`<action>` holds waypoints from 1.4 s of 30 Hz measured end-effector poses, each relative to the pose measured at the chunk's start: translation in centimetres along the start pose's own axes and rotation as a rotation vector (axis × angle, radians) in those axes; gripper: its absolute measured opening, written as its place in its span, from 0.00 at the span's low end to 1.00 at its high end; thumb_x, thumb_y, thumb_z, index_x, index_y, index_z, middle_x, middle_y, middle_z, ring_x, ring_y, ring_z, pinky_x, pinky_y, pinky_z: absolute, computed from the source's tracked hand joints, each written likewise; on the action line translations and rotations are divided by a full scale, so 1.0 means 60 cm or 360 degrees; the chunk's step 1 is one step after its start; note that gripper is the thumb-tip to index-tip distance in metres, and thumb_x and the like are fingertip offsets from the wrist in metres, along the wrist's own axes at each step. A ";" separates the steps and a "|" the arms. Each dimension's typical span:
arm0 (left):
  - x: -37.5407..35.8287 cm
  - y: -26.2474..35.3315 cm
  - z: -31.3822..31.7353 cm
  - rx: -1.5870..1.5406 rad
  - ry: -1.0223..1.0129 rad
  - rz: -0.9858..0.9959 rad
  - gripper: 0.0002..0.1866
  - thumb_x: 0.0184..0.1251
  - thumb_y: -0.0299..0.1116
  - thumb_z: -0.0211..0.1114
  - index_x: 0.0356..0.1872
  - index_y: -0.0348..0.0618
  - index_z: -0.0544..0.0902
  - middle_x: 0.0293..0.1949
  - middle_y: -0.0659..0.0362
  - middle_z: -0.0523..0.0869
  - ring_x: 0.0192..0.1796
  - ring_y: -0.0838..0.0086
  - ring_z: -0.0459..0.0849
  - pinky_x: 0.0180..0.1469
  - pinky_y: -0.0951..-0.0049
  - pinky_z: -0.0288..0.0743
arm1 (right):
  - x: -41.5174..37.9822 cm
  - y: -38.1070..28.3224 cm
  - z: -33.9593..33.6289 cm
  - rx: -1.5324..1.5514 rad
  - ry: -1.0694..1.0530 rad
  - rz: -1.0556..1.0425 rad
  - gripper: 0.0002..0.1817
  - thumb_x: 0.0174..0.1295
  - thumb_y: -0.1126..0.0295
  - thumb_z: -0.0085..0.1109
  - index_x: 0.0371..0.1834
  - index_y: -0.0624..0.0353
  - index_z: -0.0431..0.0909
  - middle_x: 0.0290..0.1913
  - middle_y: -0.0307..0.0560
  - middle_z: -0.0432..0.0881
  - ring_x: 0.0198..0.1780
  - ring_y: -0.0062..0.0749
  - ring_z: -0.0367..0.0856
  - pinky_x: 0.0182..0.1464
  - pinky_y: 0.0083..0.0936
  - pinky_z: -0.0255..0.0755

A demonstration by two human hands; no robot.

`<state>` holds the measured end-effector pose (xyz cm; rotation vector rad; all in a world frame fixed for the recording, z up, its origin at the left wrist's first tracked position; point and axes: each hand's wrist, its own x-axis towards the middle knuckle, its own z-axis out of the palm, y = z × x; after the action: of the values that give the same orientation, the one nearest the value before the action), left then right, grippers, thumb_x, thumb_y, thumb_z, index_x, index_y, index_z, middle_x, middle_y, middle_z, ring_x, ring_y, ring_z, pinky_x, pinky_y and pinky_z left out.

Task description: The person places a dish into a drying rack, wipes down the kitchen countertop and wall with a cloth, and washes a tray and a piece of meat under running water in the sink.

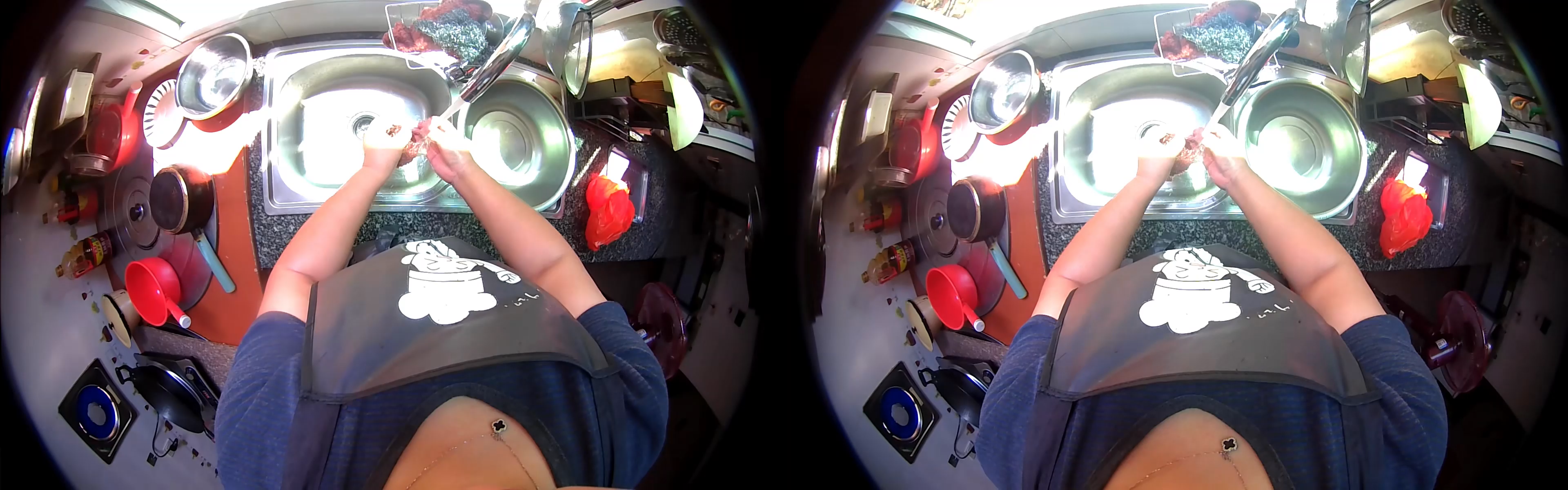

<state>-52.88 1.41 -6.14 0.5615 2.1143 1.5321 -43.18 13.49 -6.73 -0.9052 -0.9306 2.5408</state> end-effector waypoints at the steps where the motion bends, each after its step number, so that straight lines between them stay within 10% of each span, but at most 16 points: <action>1: 0.003 -0.008 -0.003 -0.0001 -0.0001 -0.0001 0.10 0.60 0.36 0.67 0.36 0.39 0.85 0.31 0.55 0.88 0.34 0.66 0.86 0.40 0.66 0.79 | -0.001 -0.005 0.000 -0.0001 0.0002 0.0001 0.09 0.61 0.74 0.66 0.42 0.60 0.77 0.41 0.44 0.81 0.44 0.31 0.82 0.52 0.28 0.75; 6: 0.016 -0.026 -0.016 0.0335 -0.0277 0.0043 0.13 0.63 0.37 0.65 0.43 0.44 0.89 0.39 0.55 0.90 0.40 0.69 0.87 0.47 0.70 0.79 | 0.017 -0.018 -0.030 -0.0879 -0.0102 0.0146 0.05 0.67 0.70 0.63 0.39 0.58 0.81 0.35 0.38 0.82 0.44 0.27 0.82 0.48 0.23 0.74; 21: 0.022 0.023 -0.014 0.0656 -0.0460 -0.0191 0.15 0.61 0.46 0.68 0.42 0.50 0.89 0.40 0.55 0.90 0.40 0.66 0.87 0.45 0.71 0.79 | 0.000 -0.038 -0.003 -0.1360 -0.0129 -0.0163 0.05 0.65 0.74 0.63 0.41 0.61 0.82 0.40 0.41 0.85 0.45 0.26 0.81 0.52 0.27 0.74; 37: 0.009 -0.039 0.005 -0.0125 -0.0040 0.0033 0.12 0.68 0.37 0.63 0.44 0.40 0.86 0.38 0.53 0.87 0.41 0.67 0.85 0.46 0.69 0.77 | 0.004 -0.020 -0.002 0.0050 -0.0042 0.0223 0.17 0.63 0.80 0.65 0.54 0.62 0.73 0.47 0.46 0.80 0.48 0.34 0.82 0.57 0.30 0.79; 42: 0.018 -0.031 -0.010 0.0743 -0.0487 0.0115 0.14 0.69 0.41 0.60 0.46 0.45 0.87 0.43 0.54 0.89 0.44 0.66 0.86 0.50 0.68 0.77 | 0.009 -0.029 -0.010 -0.0241 -0.0064 0.0200 0.17 0.55 0.84 0.65 0.47 0.61 0.73 0.37 0.43 0.76 0.42 0.31 0.80 0.50 0.30 0.77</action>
<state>-54.24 1.03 -7.87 0.9731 2.2208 0.9042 -43.12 15.34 -6.17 -0.9873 -1.1248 2.6307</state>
